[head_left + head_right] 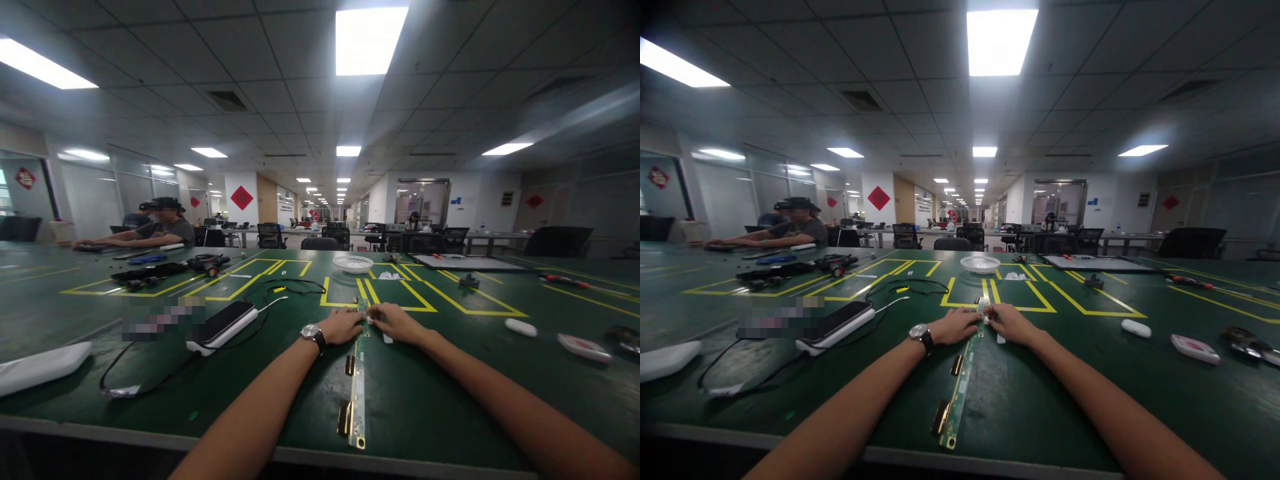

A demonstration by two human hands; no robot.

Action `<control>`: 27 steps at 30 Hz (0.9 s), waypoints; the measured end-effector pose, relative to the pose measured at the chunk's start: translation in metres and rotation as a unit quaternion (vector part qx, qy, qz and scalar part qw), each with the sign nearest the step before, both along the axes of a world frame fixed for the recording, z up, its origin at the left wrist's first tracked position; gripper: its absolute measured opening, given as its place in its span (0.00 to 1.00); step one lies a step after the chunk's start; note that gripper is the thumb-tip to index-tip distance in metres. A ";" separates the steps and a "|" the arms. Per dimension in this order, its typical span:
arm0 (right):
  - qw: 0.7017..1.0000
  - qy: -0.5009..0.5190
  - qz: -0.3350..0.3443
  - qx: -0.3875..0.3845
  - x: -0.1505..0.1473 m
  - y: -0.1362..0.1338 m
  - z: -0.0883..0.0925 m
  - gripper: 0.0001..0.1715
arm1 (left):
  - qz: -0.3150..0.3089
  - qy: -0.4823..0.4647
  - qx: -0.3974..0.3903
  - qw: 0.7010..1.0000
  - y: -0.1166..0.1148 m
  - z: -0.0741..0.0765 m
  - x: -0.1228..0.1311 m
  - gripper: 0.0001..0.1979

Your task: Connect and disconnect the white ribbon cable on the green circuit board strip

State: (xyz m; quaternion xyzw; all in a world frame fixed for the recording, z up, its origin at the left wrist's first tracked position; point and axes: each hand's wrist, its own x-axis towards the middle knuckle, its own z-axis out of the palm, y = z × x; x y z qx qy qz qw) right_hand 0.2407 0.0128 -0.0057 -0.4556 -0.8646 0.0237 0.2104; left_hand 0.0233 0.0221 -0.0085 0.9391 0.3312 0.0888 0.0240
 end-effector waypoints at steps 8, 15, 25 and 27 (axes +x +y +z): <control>0.997 0.033 0.070 0.004 0.007 0.006 0.001 0.20 | 0.006 -0.026 -0.012 1.000 -0.001 0.001 -0.002 0.18; 0.998 -0.034 0.048 -0.028 0.012 0.016 -0.004 0.23 | 0.057 -0.106 0.043 0.992 0.005 0.003 -0.007 0.16; 0.955 -0.162 -0.245 0.038 0.054 0.042 -0.017 0.20 | 0.089 -0.054 0.087 0.991 0.000 0.006 -0.006 0.16; 0.948 -0.172 -0.264 0.048 0.058 0.045 -0.021 0.22 | 0.088 -0.049 0.092 0.991 0.000 0.005 -0.005 0.17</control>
